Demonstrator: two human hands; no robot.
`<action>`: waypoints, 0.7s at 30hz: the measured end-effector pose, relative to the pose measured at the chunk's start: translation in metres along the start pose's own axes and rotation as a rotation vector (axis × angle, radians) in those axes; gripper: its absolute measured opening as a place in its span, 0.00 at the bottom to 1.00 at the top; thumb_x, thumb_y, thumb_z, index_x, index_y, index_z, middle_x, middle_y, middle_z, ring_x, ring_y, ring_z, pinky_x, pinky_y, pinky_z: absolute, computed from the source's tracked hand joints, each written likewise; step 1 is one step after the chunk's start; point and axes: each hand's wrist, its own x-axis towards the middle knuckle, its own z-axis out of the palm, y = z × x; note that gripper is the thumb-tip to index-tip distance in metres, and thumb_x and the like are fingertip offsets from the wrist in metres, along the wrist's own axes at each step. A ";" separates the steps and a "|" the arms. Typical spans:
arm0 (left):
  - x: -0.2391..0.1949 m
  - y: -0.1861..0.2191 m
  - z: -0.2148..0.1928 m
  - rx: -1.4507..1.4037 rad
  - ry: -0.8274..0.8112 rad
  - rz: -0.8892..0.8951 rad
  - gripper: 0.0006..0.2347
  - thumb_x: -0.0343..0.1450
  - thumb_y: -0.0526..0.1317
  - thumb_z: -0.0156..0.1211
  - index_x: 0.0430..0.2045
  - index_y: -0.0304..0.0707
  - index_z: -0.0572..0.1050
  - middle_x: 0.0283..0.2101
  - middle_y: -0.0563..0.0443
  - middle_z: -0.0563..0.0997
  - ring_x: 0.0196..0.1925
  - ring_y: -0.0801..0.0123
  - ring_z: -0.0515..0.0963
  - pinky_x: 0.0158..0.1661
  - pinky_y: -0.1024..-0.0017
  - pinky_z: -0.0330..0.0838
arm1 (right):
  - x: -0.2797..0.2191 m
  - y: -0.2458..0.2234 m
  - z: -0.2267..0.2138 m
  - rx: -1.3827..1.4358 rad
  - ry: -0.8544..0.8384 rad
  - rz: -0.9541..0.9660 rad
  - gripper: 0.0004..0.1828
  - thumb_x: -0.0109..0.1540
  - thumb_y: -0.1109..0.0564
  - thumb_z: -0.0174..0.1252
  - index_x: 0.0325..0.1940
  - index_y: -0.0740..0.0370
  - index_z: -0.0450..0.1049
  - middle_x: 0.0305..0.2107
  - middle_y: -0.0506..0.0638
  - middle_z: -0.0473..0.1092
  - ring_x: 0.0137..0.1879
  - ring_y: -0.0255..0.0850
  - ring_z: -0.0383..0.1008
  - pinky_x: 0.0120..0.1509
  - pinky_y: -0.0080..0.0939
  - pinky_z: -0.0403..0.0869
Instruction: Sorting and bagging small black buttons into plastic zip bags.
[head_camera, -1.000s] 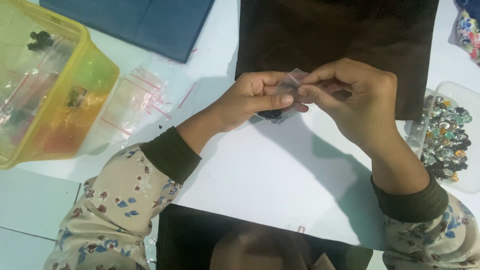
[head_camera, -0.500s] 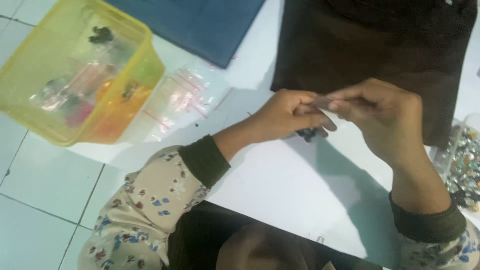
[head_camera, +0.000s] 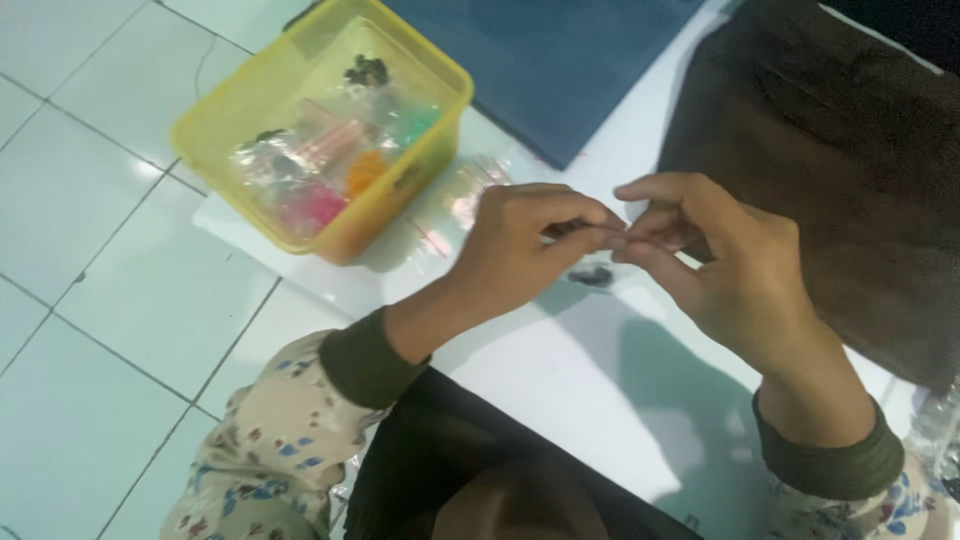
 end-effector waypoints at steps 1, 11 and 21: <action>0.001 0.007 -0.016 0.007 0.009 0.001 0.01 0.69 0.32 0.67 0.30 0.40 0.83 0.30 0.53 0.85 0.30 0.74 0.84 0.32 0.79 0.75 | 0.010 -0.007 0.004 0.002 -0.004 -0.011 0.23 0.61 0.62 0.72 0.58 0.63 0.73 0.36 0.48 0.78 0.42 0.32 0.79 0.56 0.30 0.78; 0.007 0.031 -0.135 0.244 0.384 0.093 0.04 0.76 0.35 0.63 0.34 0.33 0.80 0.30 0.49 0.83 0.29 0.74 0.78 0.28 0.79 0.68 | 0.108 -0.038 0.074 0.615 -0.158 0.201 0.23 0.57 0.62 0.69 0.56 0.66 0.75 0.47 0.52 0.75 0.52 0.37 0.78 0.58 0.34 0.80; 0.001 0.000 -0.192 0.283 0.517 -0.084 0.09 0.73 0.25 0.65 0.38 0.38 0.72 0.30 0.52 0.76 0.31 0.74 0.77 0.36 0.78 0.76 | 0.183 -0.033 0.114 1.009 -0.233 0.404 0.13 0.61 0.57 0.67 0.48 0.61 0.77 0.37 0.49 0.79 0.41 0.35 0.81 0.46 0.29 0.81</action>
